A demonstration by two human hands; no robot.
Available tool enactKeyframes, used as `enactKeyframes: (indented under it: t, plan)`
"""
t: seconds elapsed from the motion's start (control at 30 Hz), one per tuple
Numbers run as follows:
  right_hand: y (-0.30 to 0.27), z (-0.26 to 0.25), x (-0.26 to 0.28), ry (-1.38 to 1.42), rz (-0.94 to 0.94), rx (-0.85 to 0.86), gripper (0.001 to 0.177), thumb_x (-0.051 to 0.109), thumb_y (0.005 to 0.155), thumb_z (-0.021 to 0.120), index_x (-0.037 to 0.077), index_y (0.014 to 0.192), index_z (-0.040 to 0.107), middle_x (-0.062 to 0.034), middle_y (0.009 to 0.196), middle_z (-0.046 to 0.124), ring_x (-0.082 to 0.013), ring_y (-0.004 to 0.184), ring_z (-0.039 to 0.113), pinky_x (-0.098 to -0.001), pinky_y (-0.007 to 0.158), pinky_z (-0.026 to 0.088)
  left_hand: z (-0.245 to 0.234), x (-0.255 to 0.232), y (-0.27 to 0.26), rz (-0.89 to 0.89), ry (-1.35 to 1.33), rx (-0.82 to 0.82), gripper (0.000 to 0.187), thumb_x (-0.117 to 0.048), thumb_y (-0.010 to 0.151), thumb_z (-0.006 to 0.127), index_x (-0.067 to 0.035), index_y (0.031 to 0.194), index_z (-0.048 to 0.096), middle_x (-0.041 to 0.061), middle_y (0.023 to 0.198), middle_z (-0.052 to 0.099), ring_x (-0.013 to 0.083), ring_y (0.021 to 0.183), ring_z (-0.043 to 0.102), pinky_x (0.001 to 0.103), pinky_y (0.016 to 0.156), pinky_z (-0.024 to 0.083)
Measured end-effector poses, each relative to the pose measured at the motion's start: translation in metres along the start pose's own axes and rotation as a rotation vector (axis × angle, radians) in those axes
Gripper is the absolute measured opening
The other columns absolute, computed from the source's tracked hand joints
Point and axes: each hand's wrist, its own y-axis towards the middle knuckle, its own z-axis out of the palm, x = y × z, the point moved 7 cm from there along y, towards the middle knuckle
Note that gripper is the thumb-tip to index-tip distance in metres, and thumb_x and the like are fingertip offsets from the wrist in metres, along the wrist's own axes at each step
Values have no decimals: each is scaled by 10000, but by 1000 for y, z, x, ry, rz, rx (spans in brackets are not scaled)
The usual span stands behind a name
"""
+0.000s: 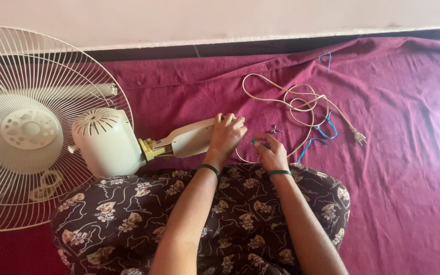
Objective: The person sits on the floor and uses a screwdriver to remove screws from the back cover of an electric fan. They remove the cover to expose the internal wiring and components, then continue to manipulate the internal parts with the screwdriver.
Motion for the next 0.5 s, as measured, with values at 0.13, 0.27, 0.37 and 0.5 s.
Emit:
enactKeyframes:
  t: [0.13,0.27,0.37,0.5]
  plan:
    - [-7,-8,23,-245,-216,-63,250,207,882,744,148,1121,781,-94,919,794,-138,722,732,-300,675,572,4,-6,1,81,128,54,118,-41,857,708,-116,944,737,98,1391,593,325,1230,595,601,1076,449]
    - [-14,-38,19,-329,-46,-49,246,243,897,711,182,1117,802,-79,905,790,-200,666,692,-378,612,525,13,-19,-2,208,401,111,192,-150,897,685,-123,1087,689,93,1346,548,389,1178,622,578,993,507]
    - [-18,-55,26,-257,-61,-111,268,267,861,724,181,1101,805,-102,849,790,-200,703,730,-364,691,553,17,-19,0,279,541,198,228,-238,929,648,-143,1136,657,102,1319,528,408,1146,638,548,946,530]
    - [-18,-54,35,-298,-186,-147,271,295,835,756,181,1075,806,-106,864,775,-217,760,735,-367,714,556,20,-24,-1,328,660,234,239,-295,967,639,-158,1162,655,102,1321,498,415,1138,633,579,917,545]
